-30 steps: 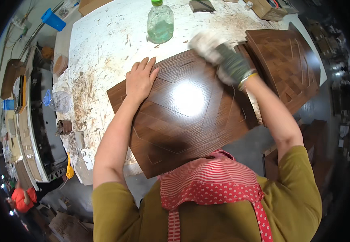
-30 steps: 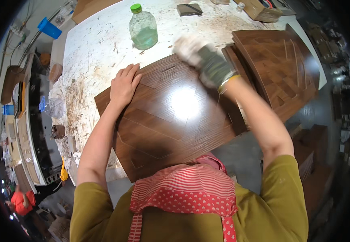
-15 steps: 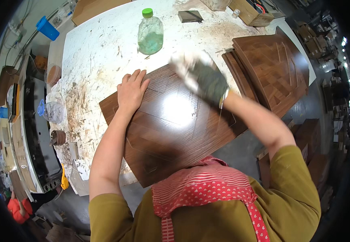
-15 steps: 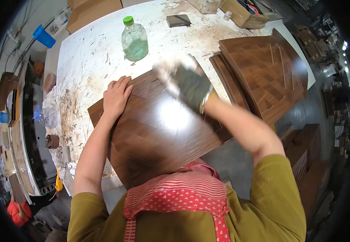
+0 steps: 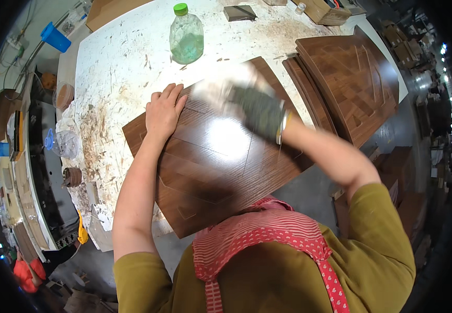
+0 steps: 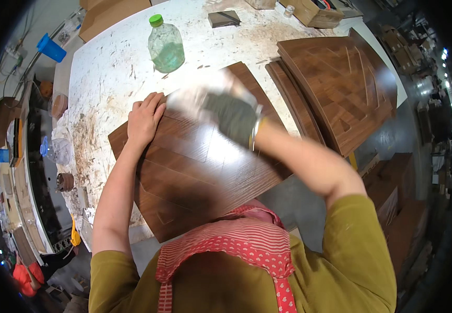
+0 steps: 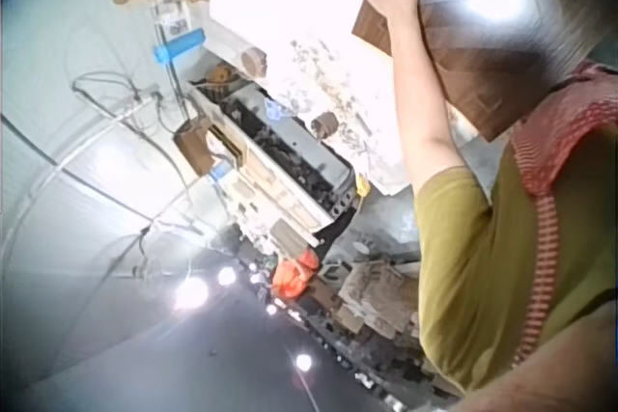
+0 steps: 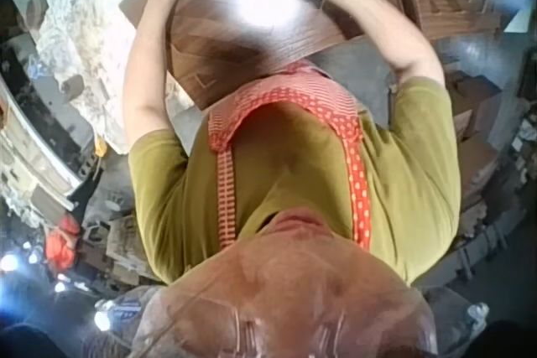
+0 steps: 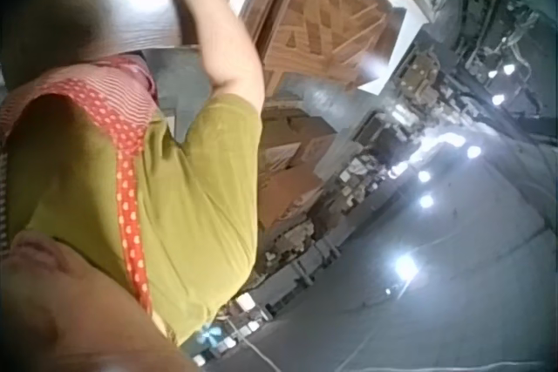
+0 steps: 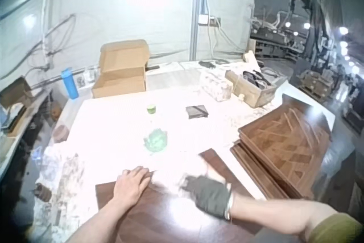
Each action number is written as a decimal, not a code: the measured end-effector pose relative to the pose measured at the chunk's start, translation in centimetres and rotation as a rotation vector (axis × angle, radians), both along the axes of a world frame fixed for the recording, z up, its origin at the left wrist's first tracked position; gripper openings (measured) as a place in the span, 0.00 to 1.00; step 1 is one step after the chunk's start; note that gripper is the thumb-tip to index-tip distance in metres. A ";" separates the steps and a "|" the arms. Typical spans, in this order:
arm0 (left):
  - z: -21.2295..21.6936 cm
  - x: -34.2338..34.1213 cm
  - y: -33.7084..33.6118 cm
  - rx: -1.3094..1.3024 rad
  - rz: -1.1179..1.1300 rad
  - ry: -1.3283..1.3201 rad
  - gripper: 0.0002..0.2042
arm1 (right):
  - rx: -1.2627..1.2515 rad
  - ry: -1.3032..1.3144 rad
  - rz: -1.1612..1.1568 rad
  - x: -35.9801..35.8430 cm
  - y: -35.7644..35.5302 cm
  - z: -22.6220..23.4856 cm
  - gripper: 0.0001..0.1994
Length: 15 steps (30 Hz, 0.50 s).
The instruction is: The person scrapes the surfaces and edges of wooden panels using a blade, applies liquid from a bottle, and wipes down the wooden panels with a cloth.
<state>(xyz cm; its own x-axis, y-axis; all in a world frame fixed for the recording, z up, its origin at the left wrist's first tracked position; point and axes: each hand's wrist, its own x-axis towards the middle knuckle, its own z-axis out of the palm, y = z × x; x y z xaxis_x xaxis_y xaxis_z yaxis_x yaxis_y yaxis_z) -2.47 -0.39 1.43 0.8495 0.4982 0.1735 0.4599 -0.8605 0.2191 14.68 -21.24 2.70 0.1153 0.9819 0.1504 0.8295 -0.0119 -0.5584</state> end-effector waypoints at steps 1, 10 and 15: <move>-0.1 0.3 -0.4 -0.003 -0.002 -0.001 0.19 | 0.050 -0.090 0.192 -2.2 -2.1 -2.5 0.17; 0.1 0.6 -0.4 0.004 -0.042 -0.043 0.18 | -0.064 0.182 -0.069 10.8 -3.2 6.5 0.16; -1.0 0.0 0.1 -0.004 0.010 -0.016 0.18 | 0.143 -0.169 0.126 -3.3 -6.8 2.8 0.23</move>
